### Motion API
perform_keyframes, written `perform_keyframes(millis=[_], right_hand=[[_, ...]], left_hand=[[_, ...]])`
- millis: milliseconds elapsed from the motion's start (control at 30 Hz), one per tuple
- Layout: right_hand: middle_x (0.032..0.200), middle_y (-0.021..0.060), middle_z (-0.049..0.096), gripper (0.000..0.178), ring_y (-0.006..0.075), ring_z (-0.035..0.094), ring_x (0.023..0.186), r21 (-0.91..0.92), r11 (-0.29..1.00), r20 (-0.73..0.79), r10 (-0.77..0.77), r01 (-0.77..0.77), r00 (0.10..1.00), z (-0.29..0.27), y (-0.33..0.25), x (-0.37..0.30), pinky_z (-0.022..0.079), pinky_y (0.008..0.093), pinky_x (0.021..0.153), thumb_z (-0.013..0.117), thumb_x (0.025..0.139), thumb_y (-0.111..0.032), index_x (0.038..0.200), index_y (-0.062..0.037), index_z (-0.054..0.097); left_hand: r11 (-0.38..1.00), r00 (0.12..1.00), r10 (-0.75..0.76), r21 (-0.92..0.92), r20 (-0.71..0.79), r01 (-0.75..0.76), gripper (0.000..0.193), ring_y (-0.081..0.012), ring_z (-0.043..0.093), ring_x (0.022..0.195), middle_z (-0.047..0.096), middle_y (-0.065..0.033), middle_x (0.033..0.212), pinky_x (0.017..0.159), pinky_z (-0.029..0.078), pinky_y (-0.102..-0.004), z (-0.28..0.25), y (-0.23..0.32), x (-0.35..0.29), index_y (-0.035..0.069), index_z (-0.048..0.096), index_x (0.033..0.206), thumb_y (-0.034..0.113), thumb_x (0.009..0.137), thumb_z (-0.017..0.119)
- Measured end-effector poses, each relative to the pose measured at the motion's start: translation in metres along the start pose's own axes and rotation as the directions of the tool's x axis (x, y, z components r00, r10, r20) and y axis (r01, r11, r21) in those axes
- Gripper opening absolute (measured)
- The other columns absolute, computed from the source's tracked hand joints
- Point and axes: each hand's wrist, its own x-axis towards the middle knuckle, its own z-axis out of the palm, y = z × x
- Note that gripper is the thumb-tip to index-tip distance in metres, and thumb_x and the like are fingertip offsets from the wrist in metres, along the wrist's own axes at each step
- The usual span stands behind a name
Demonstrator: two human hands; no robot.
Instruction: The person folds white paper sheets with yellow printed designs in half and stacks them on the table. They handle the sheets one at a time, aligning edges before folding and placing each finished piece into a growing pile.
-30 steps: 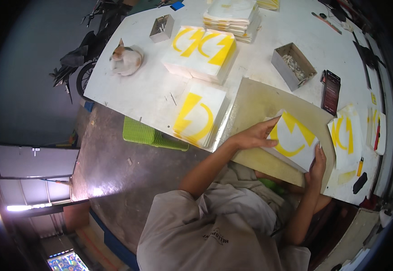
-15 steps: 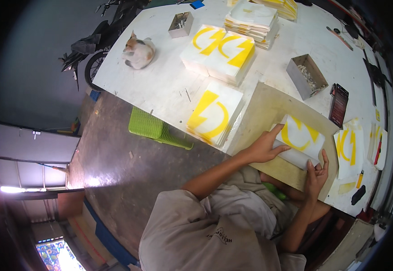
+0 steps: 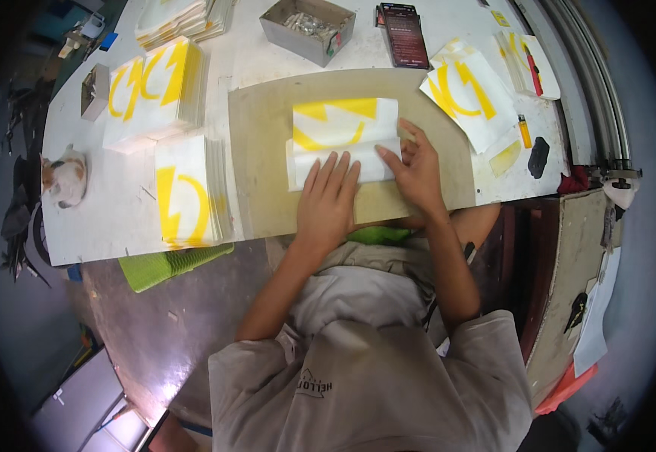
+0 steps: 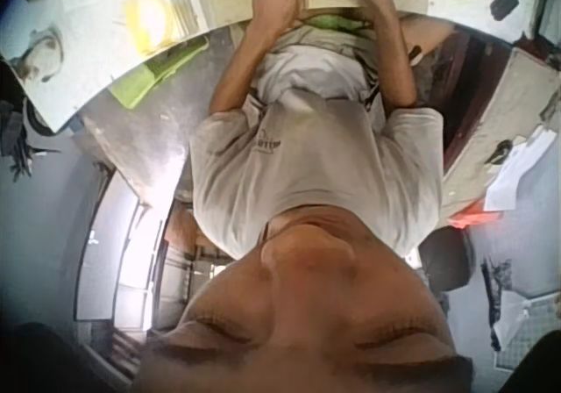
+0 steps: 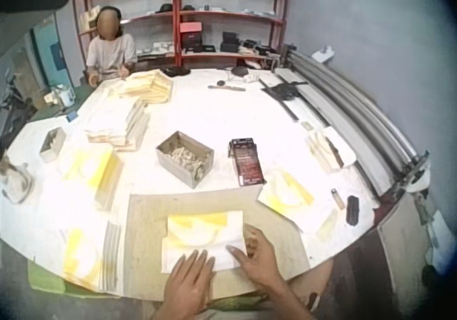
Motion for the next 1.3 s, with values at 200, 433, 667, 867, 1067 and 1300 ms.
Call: perform_keyframes(millis=[200, 433, 667, 867, 1067, 1300], right_hand=[[0.098, 0.0173, 0.062, 0.044, 0.0304, 0.062, 0.093, -0.504, 0.752, -0.089, -0.535, 0.425, 0.840, -0.014, -0.010, -0.030, 0.051, 0.0360, 0.078, 0.074, 0.078, 0.000, 0.119, 0.0013, 0.061], [0.102, 0.0118, 0.065, 0.035, 0.0292, 0.061, 0.097, -0.601, 0.479, 0.350, -0.561, 0.640, 0.750, -0.014, -0.017, -0.034, 0.042, 0.0488, 0.098, 0.072, 0.076, -0.001, 0.110, -0.0040, 0.066], [0.117, 0.0077, 0.062, 0.032, 0.0252, 0.057, 0.114, -0.648, 0.445, 0.405, -0.486, 0.618, 0.775, -0.022, 0.015, -0.049, 0.031, 0.0555, 0.107, 0.070, 0.082, -0.010, 0.114, -0.0076, 0.067], [0.133, 0.0041, 0.058, 0.036, 0.0216, 0.050, 0.130, -0.772, 0.372, 0.372, -0.393, 0.515, 0.841, -0.015, 0.015, -0.075, 0.018, 0.0674, 0.109, 0.065, 0.089, -0.024, 0.123, -0.0109, 0.063], [0.142, 0.0079, 0.051, 0.039, 0.0251, 0.042, 0.136, -0.824, 0.378, 0.307, -0.329, 0.423, 0.893, 0.005, 0.004, -0.085, 0.012, 0.0723, 0.108, 0.062, 0.091, -0.023, 0.129, -0.0138, 0.060], [0.145, 0.0112, 0.047, 0.042, 0.0306, 0.038, 0.138, -0.713, 0.481, 0.420, -0.289, 0.510, 0.860, 0.030, -0.003, -0.072, 0.021, 0.0635, 0.113, 0.058, 0.091, -0.019, 0.132, -0.0089, 0.058]], left_hand=[[0.999, 0.999, -0.031, 0.018, 0.015, 0.030, 0.032, -0.0293, 0.060, 0.117, 0.066, -0.0122, 0.121, 0.107, 0.041, -0.0482, 0.004, -0.007, -0.001, 0.002, 0.067, 0.116, 0.003, 0.084, 0.066], [1.000, 0.995, 0.011, -0.026, 0.097, -0.009, 0.056, -0.0276, 0.058, 0.120, 0.064, -0.0090, 0.120, 0.111, 0.037, -0.0497, -0.001, -0.013, -0.003, 0.004, 0.064, 0.120, 0.015, 0.067, 0.076], [0.999, 0.983, 0.002, 0.046, 0.186, -0.011, 0.040, -0.0338, 0.054, 0.126, 0.059, -0.0174, 0.131, 0.113, 0.033, -0.0523, 0.004, 0.006, -0.012, 0.000, 0.063, 0.123, 0.007, 0.083, 0.064], [0.999, 0.947, -0.025, -0.027, 0.320, 0.035, 0.060, -0.0365, 0.037, 0.141, 0.041, -0.0198, 0.150, 0.116, 0.027, -0.0522, -0.001, 0.004, -0.027, 0.003, 0.048, 0.142, 0.033, 0.092, 0.062], [0.989, 0.930, -0.129, 0.108, 0.344, 0.097, 0.065, -0.0371, 0.032, 0.143, 0.038, -0.0176, 0.153, 0.115, 0.023, -0.0552, -0.024, -0.018, -0.038, 0.010, 0.047, 0.145, 0.045, 0.092, 0.061], [0.991, 0.934, -0.130, 0.076, 0.332, 0.111, 0.065, -0.0364, 0.036, 0.139, 0.038, -0.0186, 0.152, 0.115, 0.020, -0.0543, -0.032, -0.020, -0.022, 0.013, 0.050, 0.143, 0.045, 0.088, 0.064]])
